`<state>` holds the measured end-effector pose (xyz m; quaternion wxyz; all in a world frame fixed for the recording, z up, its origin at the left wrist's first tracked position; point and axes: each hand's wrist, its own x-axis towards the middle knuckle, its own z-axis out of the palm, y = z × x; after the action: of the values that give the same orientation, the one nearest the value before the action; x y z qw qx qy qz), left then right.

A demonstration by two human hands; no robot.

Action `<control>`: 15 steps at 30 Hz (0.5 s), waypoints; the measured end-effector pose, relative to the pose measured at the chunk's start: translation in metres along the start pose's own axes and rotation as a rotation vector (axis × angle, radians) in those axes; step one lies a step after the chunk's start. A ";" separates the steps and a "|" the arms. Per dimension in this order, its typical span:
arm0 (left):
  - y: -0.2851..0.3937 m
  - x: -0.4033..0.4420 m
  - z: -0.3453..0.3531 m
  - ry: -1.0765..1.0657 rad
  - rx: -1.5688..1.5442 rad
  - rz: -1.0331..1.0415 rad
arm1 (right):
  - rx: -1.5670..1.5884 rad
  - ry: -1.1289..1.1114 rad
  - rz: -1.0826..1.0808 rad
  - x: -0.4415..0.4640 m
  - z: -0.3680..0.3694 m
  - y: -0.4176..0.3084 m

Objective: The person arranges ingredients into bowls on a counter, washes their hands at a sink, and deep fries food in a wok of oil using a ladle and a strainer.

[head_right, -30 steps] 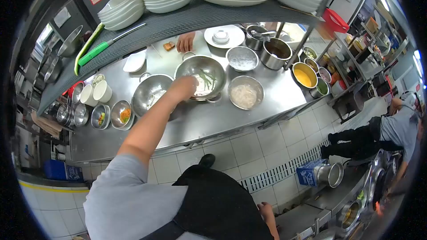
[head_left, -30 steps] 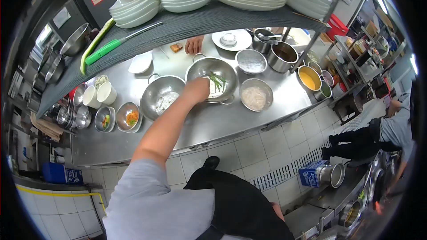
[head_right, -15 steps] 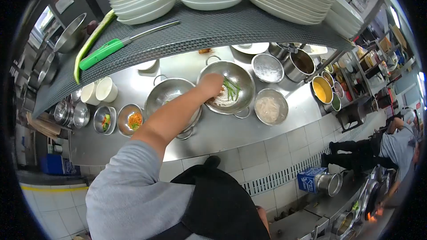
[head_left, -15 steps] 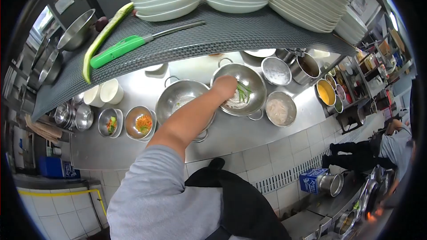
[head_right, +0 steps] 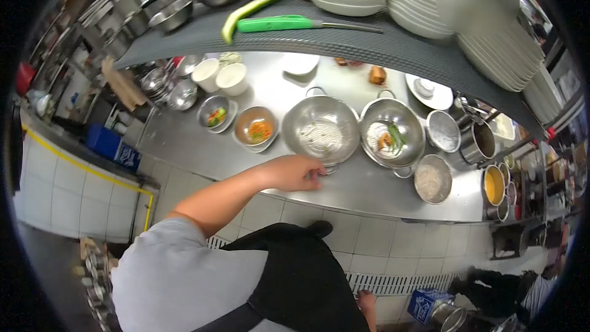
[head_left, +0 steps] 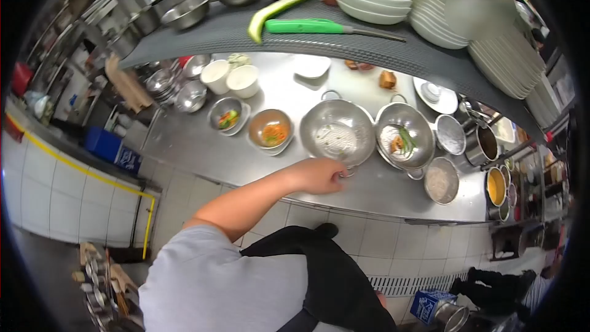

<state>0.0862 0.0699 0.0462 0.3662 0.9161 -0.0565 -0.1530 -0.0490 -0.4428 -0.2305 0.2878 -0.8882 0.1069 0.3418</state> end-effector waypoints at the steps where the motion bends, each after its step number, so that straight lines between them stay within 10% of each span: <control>1: -0.007 -0.025 0.003 -0.025 0.026 -0.070 | 0.040 -0.022 0.015 0.002 0.000 -0.005; 9: -0.057 -0.174 -0.007 -0.231 0.162 -0.409 | 0.192 -0.152 0.067 0.008 0.027 -0.034; 15: -0.113 -0.246 -0.098 0.380 0.166 -0.720 | 0.223 -0.187 0.049 -0.007 0.051 -0.085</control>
<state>-0.1165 0.2689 0.0939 0.2180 0.9158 0.3239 -0.0944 -0.0492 -0.3438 -0.2196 0.3848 -0.8121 0.1385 0.4161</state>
